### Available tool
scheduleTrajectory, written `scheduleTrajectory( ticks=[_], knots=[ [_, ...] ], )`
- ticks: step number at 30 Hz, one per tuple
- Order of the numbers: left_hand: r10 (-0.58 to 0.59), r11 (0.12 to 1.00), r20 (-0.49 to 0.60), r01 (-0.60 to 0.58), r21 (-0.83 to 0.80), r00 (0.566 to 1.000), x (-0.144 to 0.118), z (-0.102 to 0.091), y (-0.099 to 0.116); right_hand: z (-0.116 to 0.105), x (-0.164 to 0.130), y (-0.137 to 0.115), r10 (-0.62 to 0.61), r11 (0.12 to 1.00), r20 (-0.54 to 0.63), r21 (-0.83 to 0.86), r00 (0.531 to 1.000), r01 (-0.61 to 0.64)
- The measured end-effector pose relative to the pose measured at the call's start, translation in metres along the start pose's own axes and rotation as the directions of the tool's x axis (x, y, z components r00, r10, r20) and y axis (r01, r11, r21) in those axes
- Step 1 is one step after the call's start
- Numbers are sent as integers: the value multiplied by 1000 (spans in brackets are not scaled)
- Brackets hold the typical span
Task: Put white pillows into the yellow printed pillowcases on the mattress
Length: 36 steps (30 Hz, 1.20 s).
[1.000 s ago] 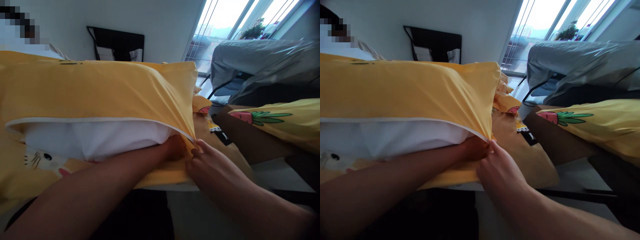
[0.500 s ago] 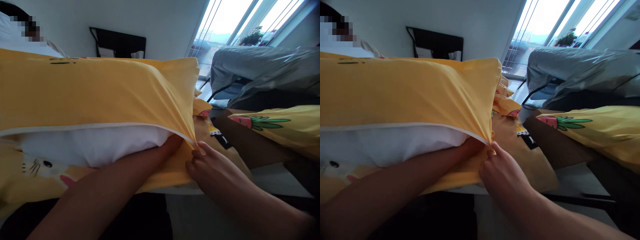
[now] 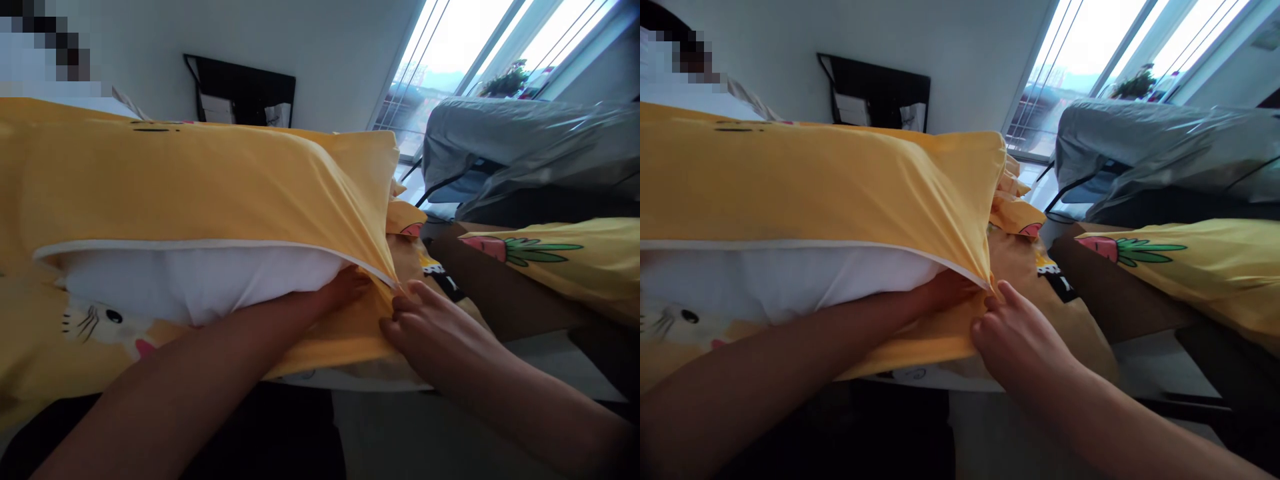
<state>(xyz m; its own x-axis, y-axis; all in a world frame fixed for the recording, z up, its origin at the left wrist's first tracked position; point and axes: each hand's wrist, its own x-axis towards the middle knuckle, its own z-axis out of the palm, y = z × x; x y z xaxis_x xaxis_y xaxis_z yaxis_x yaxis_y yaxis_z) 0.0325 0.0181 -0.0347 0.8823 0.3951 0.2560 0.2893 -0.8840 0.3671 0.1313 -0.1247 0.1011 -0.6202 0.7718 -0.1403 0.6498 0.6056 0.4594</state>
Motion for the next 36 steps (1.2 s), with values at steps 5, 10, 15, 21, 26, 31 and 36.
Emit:
scheduleTrajectory(
  ticks=[5, 10, 15, 21, 26, 31, 36],
  knots=[
    [67, 996, 108, -74, 58, 992, -6, -19, 10, -1, -1, 1, 19, 999, 0, 34, 1000, -19],
    [154, 985, 187, -166, 48, 970, -19, -53, 23, 4, -6, 1, 27, 997, 17, 78, 999, -29],
    [-12, 1000, 25, 11, 20, 1000, -16, -64, 24, 8, -12, -2, 35, 999, -68, 17, 997, -34],
    [-75, 997, -31, 74, -13, 997, -11, -53, 18, 4, -10, -3, 64, 998, -90, 9, 994, -64],
    [-67, 997, -35, 68, 34, 997, -7, -45, 12, 1, -7, -1, 103, 995, -51, 25, 993, -102],
    [-36, 992, -7, 36, 123, 999, -11, -42, 14, 3, -9, -3, 70, 997, -66, 44, 995, -67],
    [206, 943, 93, -222, 246, 974, -21, -54, 29, 6, -12, -8, 56, 998, -162, -7, 985, -57]
  ],
)
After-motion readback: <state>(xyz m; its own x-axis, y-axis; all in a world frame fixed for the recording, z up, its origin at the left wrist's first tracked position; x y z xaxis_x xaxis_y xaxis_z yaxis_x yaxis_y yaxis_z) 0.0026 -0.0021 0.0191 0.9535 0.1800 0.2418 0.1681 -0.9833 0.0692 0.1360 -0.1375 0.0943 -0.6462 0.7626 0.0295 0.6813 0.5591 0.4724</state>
